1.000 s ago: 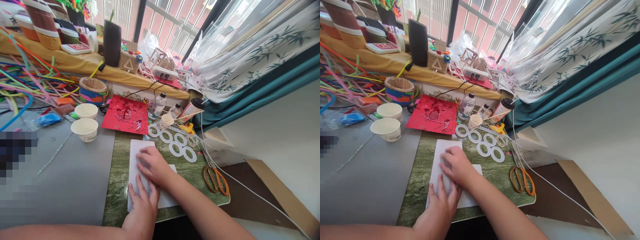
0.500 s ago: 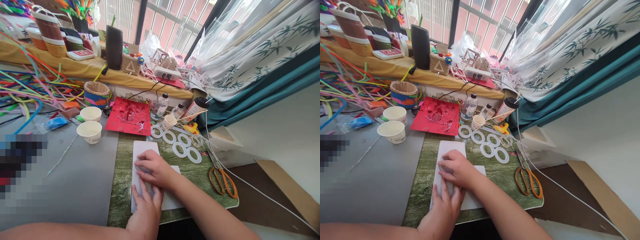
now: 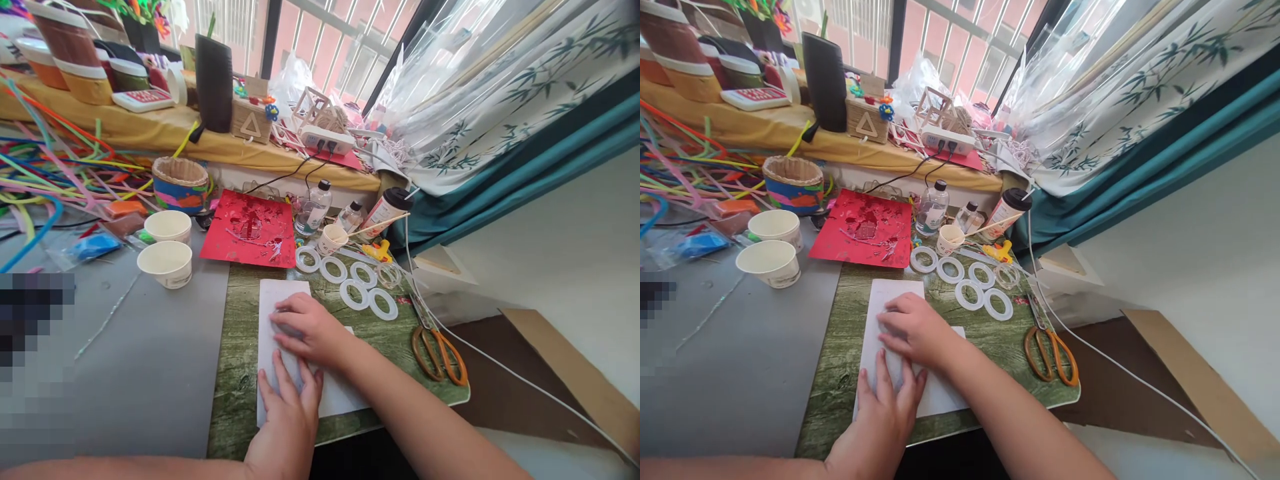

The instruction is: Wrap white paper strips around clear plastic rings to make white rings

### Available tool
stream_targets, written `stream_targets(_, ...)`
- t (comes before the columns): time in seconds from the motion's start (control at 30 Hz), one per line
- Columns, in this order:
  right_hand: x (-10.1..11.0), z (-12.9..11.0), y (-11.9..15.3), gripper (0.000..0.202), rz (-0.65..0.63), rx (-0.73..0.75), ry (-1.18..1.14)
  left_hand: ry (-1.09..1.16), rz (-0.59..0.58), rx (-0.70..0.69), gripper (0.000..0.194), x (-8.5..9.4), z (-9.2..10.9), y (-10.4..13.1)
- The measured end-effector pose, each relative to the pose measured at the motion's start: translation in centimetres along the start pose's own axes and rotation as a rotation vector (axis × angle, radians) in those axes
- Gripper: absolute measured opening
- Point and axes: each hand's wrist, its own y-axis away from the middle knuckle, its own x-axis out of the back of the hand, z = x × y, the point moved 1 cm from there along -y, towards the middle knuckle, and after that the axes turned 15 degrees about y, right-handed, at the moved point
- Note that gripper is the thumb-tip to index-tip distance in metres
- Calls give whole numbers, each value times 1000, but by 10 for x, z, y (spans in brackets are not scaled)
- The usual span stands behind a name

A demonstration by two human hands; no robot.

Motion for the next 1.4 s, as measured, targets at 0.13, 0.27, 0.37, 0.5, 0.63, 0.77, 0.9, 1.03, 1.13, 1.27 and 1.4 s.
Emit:
stream_targets(0.13,19,1,5,30,158,-312,-112,22,29,11,57,-2,0,-1)
stream_targets(0.27,32,-15,8,41,354,-860,-972,48,57,11,56,-7,2,-2)
stream_targets(0.37,35,-31,5,55,274,-1005,-1564,55,48,32,59,-9,2,-3)
stream_targets(0.5,37,-36,2,51,243,-1061,-1712,44,54,12,60,-8,-1,-4)
stream_targets(0.63,36,-36,1,44,271,-1082,-1714,36,73,-11,61,-11,0,-4)
stream_targets(0.77,32,-37,2,35,273,-1091,-1683,62,66,83,62,-21,7,-5)
stream_targets(0.9,26,-38,5,31,298,-1029,-1625,88,63,91,61,-29,12,-5)
stream_targets(1.03,23,-41,8,32,313,-955,-1580,103,54,112,60,-29,10,-5)
stream_targets(1.13,21,-43,10,34,348,-951,-1523,79,45,57,60,-21,5,-3)
stream_targets(1.27,17,-44,11,36,356,-960,-1489,26,44,-15,58,-9,-2,-1)
stream_targets(1.4,10,-41,13,39,349,-935,-1457,8,51,-27,60,-10,-3,-1)
